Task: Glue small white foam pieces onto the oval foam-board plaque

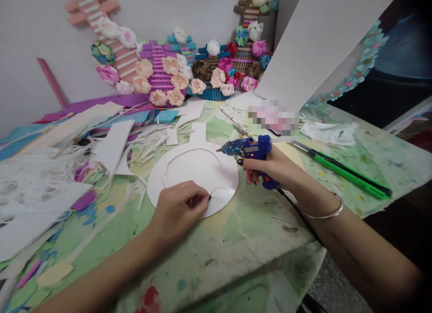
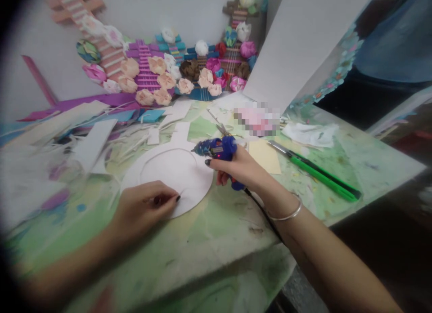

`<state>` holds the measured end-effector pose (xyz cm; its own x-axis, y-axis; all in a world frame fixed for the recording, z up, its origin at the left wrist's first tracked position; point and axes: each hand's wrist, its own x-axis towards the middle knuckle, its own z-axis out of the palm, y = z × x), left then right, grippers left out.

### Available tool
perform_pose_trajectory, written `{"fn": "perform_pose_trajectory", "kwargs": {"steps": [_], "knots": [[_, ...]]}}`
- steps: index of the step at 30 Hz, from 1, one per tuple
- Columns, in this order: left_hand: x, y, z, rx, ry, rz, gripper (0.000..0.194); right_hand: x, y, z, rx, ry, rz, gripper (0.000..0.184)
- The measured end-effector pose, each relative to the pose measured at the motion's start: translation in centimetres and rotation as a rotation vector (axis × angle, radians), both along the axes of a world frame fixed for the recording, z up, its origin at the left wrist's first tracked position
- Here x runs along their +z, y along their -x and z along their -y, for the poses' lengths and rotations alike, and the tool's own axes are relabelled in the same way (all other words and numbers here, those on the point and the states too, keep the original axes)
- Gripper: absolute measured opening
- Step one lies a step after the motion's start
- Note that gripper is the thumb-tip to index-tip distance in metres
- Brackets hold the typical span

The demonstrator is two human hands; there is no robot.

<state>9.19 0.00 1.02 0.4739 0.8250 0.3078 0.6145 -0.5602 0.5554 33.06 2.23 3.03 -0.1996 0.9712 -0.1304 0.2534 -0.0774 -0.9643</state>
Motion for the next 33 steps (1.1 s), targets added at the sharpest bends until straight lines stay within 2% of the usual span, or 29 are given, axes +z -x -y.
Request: {"fn": "perform_pose_trajectory", "kwargs": {"steps": [2,6,12,16,24,28,33], "knots": [[0.0,0.2,0.1,0.017,0.010,0.007,0.011,0.5,-0.4,0.2,0.095,0.041,0.016,0.020],[0.2,0.4,0.2,0.029,0.031,0.018,0.011,1.3,-0.8,0.5,0.231,0.078,0.184,0.020],[0.5,0.3,0.4,0.045,0.012,0.053,0.011,1.6,-0.6,0.8,0.338,0.235,0.232,0.019],[0.5,0.2,0.4,0.042,0.008,0.049,0.011,1.5,-0.3,0.8,0.410,0.246,0.230,0.016],[0.2,0.4,0.2,0.035,-0.042,0.050,0.009,1.0,-0.1,0.7,0.401,0.169,0.188,0.016],[0.1,0.4,0.1,0.023,-0.045,0.059,0.010,0.9,-0.2,0.6,0.429,0.182,0.200,0.013],[0.1,0.4,0.1,0.024,-0.055,0.052,0.011,0.7,-0.3,0.6,0.424,0.179,0.209,0.019]]}}
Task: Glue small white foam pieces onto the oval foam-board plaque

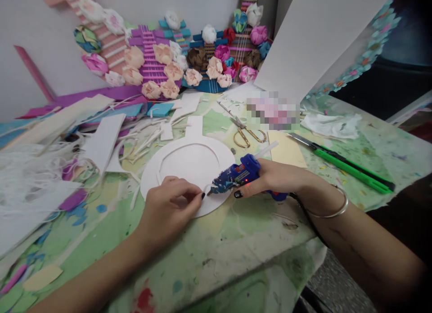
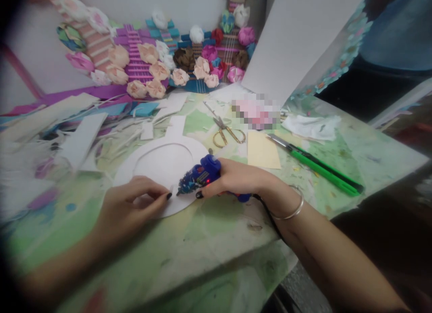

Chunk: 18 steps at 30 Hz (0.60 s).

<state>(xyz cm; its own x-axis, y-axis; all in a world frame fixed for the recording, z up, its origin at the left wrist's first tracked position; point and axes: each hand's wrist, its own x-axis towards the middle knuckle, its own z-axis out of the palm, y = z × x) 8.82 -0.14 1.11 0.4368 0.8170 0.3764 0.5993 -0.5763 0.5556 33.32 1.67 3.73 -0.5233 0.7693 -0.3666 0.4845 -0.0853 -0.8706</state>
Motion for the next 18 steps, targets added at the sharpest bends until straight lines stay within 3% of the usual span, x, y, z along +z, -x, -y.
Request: {"fn": "perform_pose_trajectory", "kwargs": {"steps": [18], "knots": [[0.13,-0.07,-0.04,0.001,-0.006,-0.022,0.012,0.57,-0.23,0.00,-0.051,0.011,0.002,0.020]]}}
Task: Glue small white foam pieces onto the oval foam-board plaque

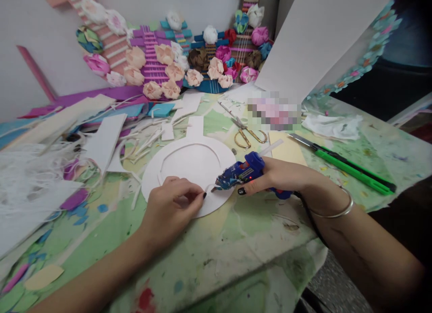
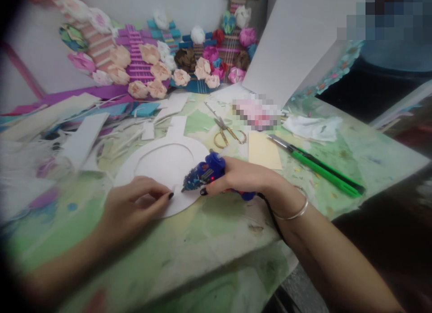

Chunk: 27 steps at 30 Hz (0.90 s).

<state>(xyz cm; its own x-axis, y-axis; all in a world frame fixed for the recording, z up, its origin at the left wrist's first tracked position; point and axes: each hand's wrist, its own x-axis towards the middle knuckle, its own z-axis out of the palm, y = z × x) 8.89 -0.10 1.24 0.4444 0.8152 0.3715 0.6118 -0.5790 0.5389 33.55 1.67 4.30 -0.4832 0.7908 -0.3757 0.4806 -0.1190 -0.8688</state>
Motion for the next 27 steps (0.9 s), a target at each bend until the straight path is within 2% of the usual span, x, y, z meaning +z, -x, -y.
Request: {"fn": "perform_pose_trajectory", "kwargs": {"steps": [7,16,20,27], "knots": [[-0.1,-0.1,-0.2,0.000,0.002,-0.011,0.011,0.6,-0.3,0.1,-0.022,-0.027,0.035,0.015],[-0.1,-0.1,-0.1,-0.004,0.014,-0.008,0.011,0.2,-0.8,-0.1,-0.005,-0.035,-0.039,0.017],[-0.1,-0.1,-0.1,0.000,0.018,-0.011,0.011,0.1,-1.0,-0.2,-0.033,-0.061,-0.021,0.013],[-0.2,-0.1,-0.2,0.007,0.035,-0.023,0.010,0.5,-1.5,-0.2,-0.094,-0.102,-0.001,0.019]]}}
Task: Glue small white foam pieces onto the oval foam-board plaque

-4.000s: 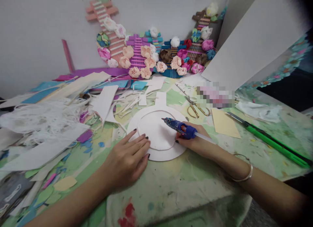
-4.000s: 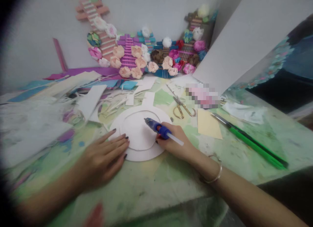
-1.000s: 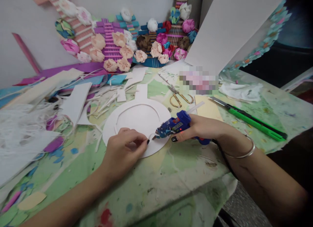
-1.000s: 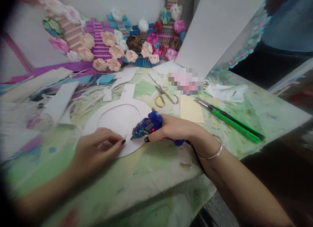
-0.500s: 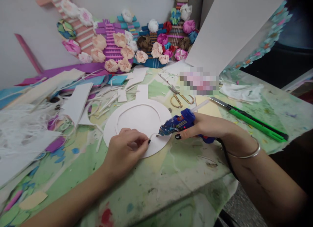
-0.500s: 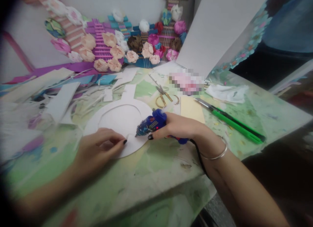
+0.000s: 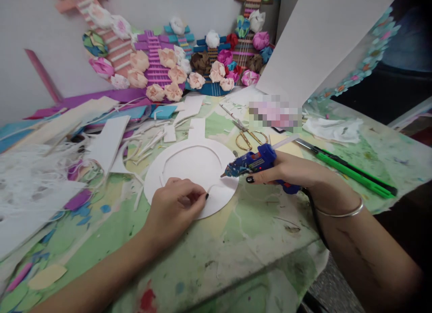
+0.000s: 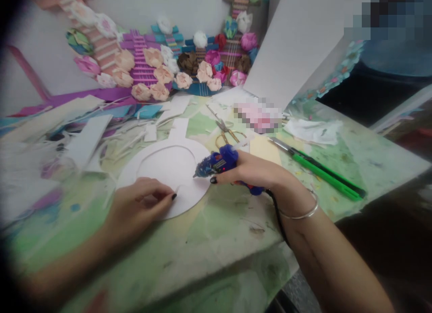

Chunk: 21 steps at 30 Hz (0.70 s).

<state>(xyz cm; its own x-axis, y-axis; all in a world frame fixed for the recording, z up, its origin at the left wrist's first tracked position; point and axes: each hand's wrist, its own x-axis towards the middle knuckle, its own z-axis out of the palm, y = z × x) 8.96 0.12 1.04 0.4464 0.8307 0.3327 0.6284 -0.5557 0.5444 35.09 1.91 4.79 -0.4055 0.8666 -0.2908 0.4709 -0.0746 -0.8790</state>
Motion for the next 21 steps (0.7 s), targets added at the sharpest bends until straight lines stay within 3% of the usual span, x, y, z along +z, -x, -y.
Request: {"fn": "perform_pose_trajectory", "kwargs": {"steps": [4,8,15,21], "knots": [[0.0,-0.1,-0.1,0.011,0.017,-0.003,0.009,0.1,0.2,-0.1,-0.089,-0.172,-0.079,0.019],[-0.1,-0.3,-0.1,0.005,0.006,-0.020,0.009,-1.0,1.5,-0.2,-0.122,-0.229,-0.128,0.018],[0.0,-0.5,0.1,-0.023,-0.072,-0.058,0.010,-3.8,4.6,0.0,-0.183,-0.397,-0.047,0.014],[-0.2,-0.6,0.1,-0.042,-0.103,-0.085,0.011,-4.0,5.2,0.2,-0.167,-0.450,-0.006,0.014]]}}
